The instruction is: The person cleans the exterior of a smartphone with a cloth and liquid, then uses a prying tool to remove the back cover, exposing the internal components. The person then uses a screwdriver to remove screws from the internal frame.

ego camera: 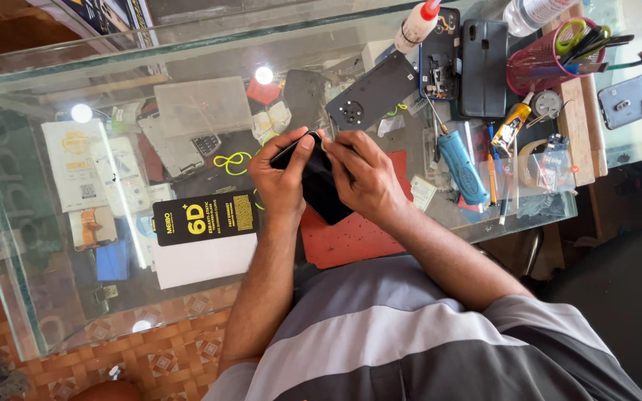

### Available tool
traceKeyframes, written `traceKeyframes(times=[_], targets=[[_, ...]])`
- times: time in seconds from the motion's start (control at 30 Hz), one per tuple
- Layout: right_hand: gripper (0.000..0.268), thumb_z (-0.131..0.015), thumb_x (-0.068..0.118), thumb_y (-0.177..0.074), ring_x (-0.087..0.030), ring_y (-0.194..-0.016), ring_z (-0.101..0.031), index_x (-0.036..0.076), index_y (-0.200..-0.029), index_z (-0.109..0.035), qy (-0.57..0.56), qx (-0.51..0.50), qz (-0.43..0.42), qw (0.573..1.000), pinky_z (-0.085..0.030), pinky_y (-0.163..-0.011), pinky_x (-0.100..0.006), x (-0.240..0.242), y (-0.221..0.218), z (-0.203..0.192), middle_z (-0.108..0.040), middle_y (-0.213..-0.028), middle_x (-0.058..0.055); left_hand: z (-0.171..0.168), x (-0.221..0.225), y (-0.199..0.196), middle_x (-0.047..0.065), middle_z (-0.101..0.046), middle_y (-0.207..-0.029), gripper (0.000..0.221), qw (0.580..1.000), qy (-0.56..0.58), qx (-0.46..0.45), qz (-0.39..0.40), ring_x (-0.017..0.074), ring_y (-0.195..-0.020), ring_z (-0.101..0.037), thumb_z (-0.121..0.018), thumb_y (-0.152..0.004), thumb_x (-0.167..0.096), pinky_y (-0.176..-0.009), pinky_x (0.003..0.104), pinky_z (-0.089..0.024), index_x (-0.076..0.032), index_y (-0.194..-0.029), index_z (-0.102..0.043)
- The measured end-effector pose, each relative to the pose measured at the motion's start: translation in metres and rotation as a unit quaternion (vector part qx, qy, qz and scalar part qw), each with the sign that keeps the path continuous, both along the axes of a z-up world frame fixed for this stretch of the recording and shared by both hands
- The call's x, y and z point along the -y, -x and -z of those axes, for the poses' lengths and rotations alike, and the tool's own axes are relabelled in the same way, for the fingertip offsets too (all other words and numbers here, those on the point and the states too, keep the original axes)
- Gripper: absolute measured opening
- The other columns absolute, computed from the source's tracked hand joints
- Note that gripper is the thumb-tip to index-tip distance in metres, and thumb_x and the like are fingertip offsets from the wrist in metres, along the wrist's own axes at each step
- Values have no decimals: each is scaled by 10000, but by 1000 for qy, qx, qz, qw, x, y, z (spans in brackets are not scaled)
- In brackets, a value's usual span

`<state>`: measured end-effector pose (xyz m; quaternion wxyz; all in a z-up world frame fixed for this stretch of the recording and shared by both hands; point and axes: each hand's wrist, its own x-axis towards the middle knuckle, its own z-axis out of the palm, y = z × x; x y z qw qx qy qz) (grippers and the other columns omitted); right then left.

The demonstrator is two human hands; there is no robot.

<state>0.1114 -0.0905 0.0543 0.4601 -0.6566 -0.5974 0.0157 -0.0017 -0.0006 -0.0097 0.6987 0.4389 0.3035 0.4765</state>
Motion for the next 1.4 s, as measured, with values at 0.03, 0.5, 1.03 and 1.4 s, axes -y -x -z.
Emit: traceKeyframes(times=[0.03,0.5,1.03,1.4], targets=[[217,-708,-92,-928,-334,-959,-680,-44,-1138,-691,1,2,4,1000,-569,-816,-413,-1,-1,0,-624,-1080,-158,0,-1,-1,62,-764,-971,166,1000,4,8,6,104,-879,-706,-804,-912,-14,-823,231,-567,22,-1068,-760],[296,-692,-121,-920,-343,-950,-664,-45,-1206,-694,-6,20,20,1000,-564,-805,-426,0,-1,7,-605,-1067,-162,1,2,-6,53,-754,-928,155,999,-2,-43,-23,89,-824,-676,-806,-904,-12,-766,222,-540,24,-1051,-773],[191,-710,-15,-906,-350,-953,-707,4,-1095,-716,107,-85,44,990,-574,-827,-404,45,-7,47,-696,-1059,-158,25,36,-9,104,-787,-937,166,986,73,-147,13,125,-837,-745,-766,-900,-43,-780,251,-601,54,-1033,-750],[228,-677,-75,-880,-385,-993,-658,-61,-1108,-687,44,-17,11,999,-554,-866,-439,31,-6,43,-640,-1085,-193,36,39,-12,87,-781,-940,131,982,-18,-189,-19,106,-841,-730,-763,-919,-47,-771,236,-591,45,-1012,-766]])
